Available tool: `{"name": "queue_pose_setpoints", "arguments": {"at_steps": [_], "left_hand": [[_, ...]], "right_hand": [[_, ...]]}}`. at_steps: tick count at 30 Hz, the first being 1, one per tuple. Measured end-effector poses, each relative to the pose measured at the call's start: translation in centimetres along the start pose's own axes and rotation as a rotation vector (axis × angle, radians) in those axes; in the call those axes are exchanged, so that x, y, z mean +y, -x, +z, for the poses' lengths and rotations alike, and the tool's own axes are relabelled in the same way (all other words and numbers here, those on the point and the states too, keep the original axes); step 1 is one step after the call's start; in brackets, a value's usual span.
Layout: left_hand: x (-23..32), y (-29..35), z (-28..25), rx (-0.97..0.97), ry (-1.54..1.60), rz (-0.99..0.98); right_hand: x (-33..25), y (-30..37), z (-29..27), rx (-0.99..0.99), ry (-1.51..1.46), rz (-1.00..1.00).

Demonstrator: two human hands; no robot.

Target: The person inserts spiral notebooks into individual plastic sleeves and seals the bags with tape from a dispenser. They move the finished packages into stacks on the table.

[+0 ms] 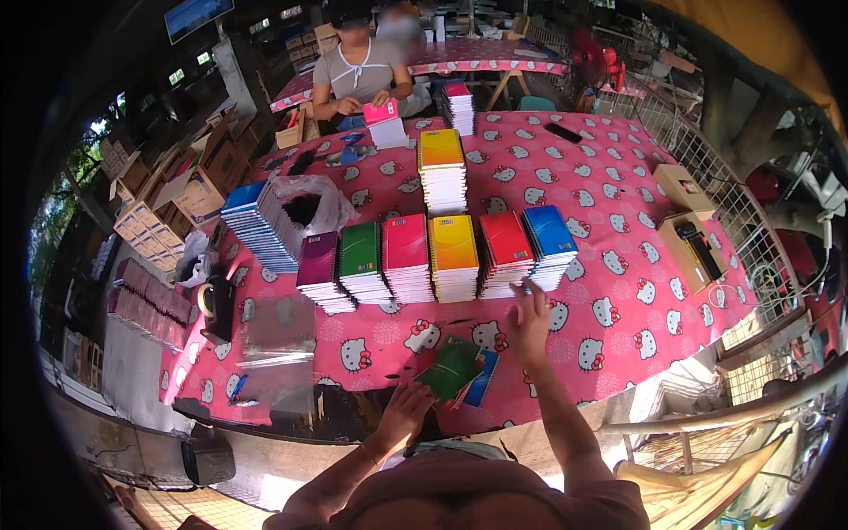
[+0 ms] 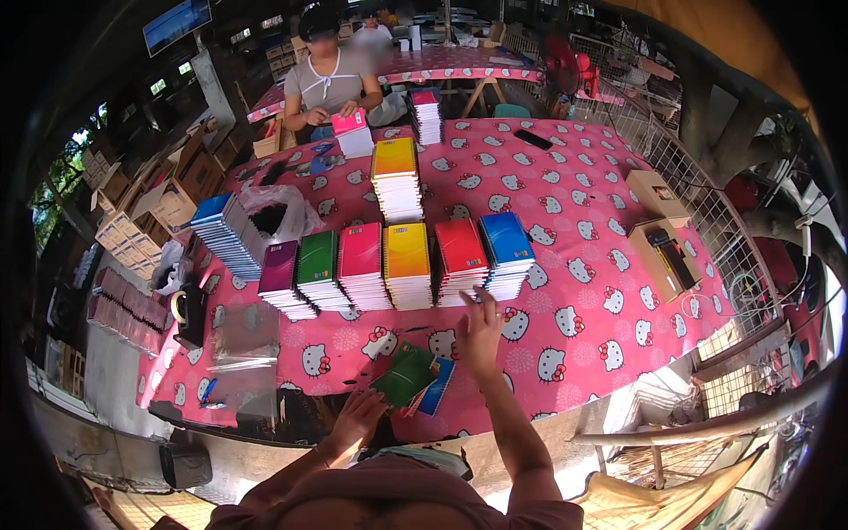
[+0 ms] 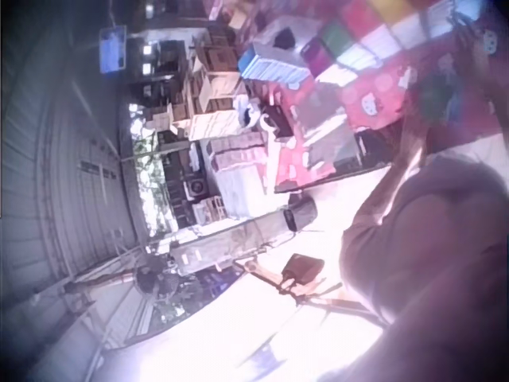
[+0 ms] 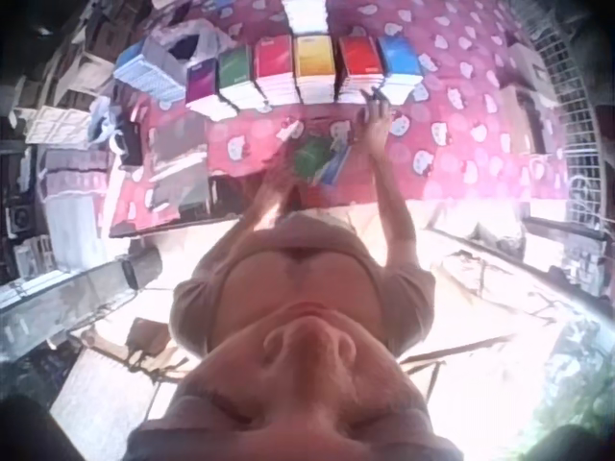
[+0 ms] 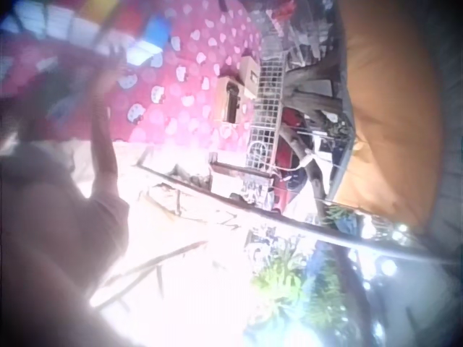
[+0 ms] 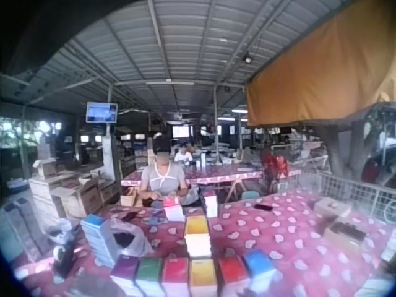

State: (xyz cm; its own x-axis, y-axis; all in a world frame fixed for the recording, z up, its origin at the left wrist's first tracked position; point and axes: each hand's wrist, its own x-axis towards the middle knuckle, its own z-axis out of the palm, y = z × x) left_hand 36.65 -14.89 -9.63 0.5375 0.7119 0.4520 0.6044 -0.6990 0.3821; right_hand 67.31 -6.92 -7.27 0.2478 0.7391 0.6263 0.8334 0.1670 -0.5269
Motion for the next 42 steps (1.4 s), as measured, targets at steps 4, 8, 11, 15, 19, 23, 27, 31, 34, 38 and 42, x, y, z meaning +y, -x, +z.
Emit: {"name": "queue_pose_setpoints", "arguments": {"at_steps": [4,8,11,15,19,23,27,31,34,38,42], "left_hand": [[-0.4,-7.7,-1.6,0.035,0.091,0.149],[-8.1,-17.6,-5.1,0.347,-0.48,-0.029],[-13.6,-15.9,-7.6,0.267,-0.649,-0.023],[-9.4,-16.5,-8.4,0.358,-0.445,-0.095],[-2.1,-13.7,-8.2,0.443,-0.118,0.142],[0.3,-3.5,-1.9,-0.062,-0.07,0.292],[-0.3,-2.2,0.5,-0.163,-0.13,0.304],[-2.9,-6.8,-1.3,0.139,0.17,-0.131],[-3.1,-16.5,-8.2,0.619,0.267,-0.276],[-8.5,-19.8,-10.7,0.88,-0.036,-0.146],[-13.6,-17.4,-8.2,0.583,-0.323,-0.098]], "right_hand": [[5.2,-9.4,-3.9,0.026,0.529,-0.124],[7.3,-10.4,-6.3,-0.153,0.383,-0.015],[1.2,-8.4,-8.9,0.106,-0.283,0.243],[-0.8,1.3,-4.8,0.043,-0.548,0.068],[-0.1,8.2,0.8,-0.289,-0.52,-0.031],[-0.3,8.6,1.8,-0.29,-0.65,0.123],[-0.2,9.0,1.5,-0.331,-0.629,0.211],[-1.5,8.7,0.5,-0.333,-0.586,0.195],[-0.5,8.7,0.2,-0.218,-0.864,0.333],[2.0,8.0,-1.4,-0.044,-1.056,0.38],[2.5,7.6,-3.9,0.044,-0.951,0.408]]}}
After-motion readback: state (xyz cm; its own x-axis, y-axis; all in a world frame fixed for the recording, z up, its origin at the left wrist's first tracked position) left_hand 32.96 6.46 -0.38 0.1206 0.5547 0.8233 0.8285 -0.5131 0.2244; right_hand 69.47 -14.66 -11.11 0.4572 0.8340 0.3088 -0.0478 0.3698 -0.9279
